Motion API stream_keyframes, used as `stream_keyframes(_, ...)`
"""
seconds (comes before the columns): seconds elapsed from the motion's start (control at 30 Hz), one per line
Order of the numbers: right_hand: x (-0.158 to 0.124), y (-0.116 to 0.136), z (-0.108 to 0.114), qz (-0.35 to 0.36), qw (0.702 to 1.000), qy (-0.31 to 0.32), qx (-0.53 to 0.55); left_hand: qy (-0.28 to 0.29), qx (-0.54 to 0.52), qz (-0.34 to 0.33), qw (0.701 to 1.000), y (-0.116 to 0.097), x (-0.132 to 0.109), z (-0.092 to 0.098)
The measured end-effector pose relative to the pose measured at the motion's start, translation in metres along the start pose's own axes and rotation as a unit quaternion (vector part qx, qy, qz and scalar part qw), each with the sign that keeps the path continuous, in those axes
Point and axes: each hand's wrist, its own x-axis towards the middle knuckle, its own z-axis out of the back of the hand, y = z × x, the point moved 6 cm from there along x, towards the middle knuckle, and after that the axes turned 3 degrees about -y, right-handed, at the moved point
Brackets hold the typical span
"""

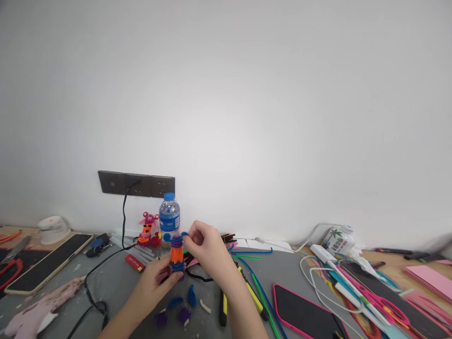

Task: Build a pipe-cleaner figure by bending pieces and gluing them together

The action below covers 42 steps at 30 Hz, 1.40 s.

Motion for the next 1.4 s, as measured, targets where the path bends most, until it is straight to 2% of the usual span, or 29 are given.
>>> stream_keyframes(0.57,-0.0004,-0.0009,0.0019,-0.002,1.000,0.011,0.010,0.004,-0.020,0.001,1.000,0.0005,-0.0007,0.0003)
stream_keyframes(0.83,-0.0003,0.0000,0.0025,0.005,1.000,0.012,0.017,0.013,0.039,-0.003,0.999,0.0010,-0.0010,-0.0013)
stream_keyframes(1.4,-0.0016,-0.0012,0.0024,0.004,1.000,0.027,0.014,0.021,0.036,-0.003,0.999,0.0030,-0.0016,-0.0021)
